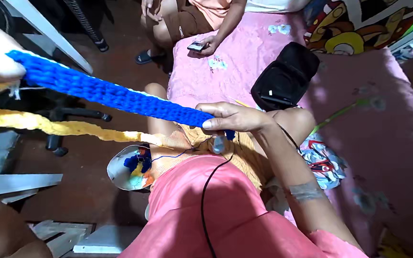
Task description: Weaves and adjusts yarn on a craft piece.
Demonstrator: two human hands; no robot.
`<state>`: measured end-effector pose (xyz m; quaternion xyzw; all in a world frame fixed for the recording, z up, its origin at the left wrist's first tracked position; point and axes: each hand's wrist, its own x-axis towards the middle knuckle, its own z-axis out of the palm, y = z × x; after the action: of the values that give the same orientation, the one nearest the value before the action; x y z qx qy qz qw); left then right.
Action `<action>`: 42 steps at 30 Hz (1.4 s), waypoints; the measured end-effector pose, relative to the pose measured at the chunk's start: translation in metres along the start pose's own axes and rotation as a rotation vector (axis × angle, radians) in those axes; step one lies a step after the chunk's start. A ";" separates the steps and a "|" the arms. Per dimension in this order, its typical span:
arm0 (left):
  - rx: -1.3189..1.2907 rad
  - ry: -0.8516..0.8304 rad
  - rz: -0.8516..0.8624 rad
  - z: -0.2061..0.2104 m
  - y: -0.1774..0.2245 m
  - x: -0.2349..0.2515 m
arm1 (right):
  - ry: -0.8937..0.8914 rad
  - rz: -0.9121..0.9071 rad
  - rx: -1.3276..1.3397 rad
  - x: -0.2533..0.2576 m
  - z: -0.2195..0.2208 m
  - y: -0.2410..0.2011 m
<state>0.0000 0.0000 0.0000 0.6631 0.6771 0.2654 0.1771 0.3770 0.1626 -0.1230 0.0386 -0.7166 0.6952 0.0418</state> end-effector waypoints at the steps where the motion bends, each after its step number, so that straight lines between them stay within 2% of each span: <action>1: -0.129 -0.095 0.034 0.003 -0.007 -0.004 | 0.018 0.028 -0.023 -0.002 0.004 0.003; 3: -0.294 -0.220 0.075 0.020 -0.030 -0.013 | -0.019 0.071 -0.064 -0.002 0.006 0.012; 5: -0.369 -0.281 -0.005 0.050 -0.056 -0.025 | -0.033 0.169 -0.086 0.001 0.007 0.026; 8: -0.486 -0.230 -0.348 0.116 -0.093 -0.048 | -0.004 0.413 -0.054 0.010 0.010 0.056; 10: -0.365 -0.323 -0.554 0.157 -0.107 -0.050 | 0.020 0.520 -0.026 0.020 0.013 0.079; 12: -0.196 -0.362 -0.641 0.198 -0.112 -0.045 | 0.026 0.587 0.025 0.030 0.017 0.100; 14: -0.118 -0.251 -0.530 0.227 -0.103 -0.039 | 0.006 0.631 0.053 0.039 0.020 0.108; 16: -0.170 -0.205 -0.271 0.241 -0.077 -0.029 | -0.012 0.637 0.079 0.044 0.021 0.109; 18: -0.322 -0.302 -0.074 0.252 -0.047 -0.019 | -0.012 0.627 0.087 0.047 0.020 0.103; 19: -0.410 -0.406 -0.036 0.257 -0.040 -0.014 | -0.016 0.618 0.081 0.048 0.019 0.100; 21: -0.549 -0.565 -0.049 0.261 -0.038 -0.002 | -0.029 0.609 0.054 0.051 0.016 0.096; 23: -0.616 -0.632 -0.120 0.260 -0.039 0.008 | -0.009 0.621 0.028 0.052 0.015 0.096; 26: -0.545 -0.618 -0.271 0.250 -0.034 0.015 | 0.120 0.618 -0.107 0.050 0.015 0.103; 29: -0.585 -0.579 -0.352 0.243 -0.036 0.019 | 0.254 0.500 -0.201 0.047 0.009 0.107; 34: -0.674 -0.548 -0.278 0.225 -0.032 0.026 | 0.305 0.224 -0.166 0.041 0.008 0.108; 39: -0.519 -0.588 -0.130 0.188 -0.004 0.037 | 0.252 0.035 -0.166 0.046 0.009 0.093; 42: -0.398 -0.619 -0.002 0.163 0.015 0.045 | 0.305 -0.111 -0.058 0.056 0.011 0.083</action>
<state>0.1059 0.0642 -0.1154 0.6640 0.5272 0.1784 0.4994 0.3121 0.1542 -0.1990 -0.0290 -0.7184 0.6687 0.1894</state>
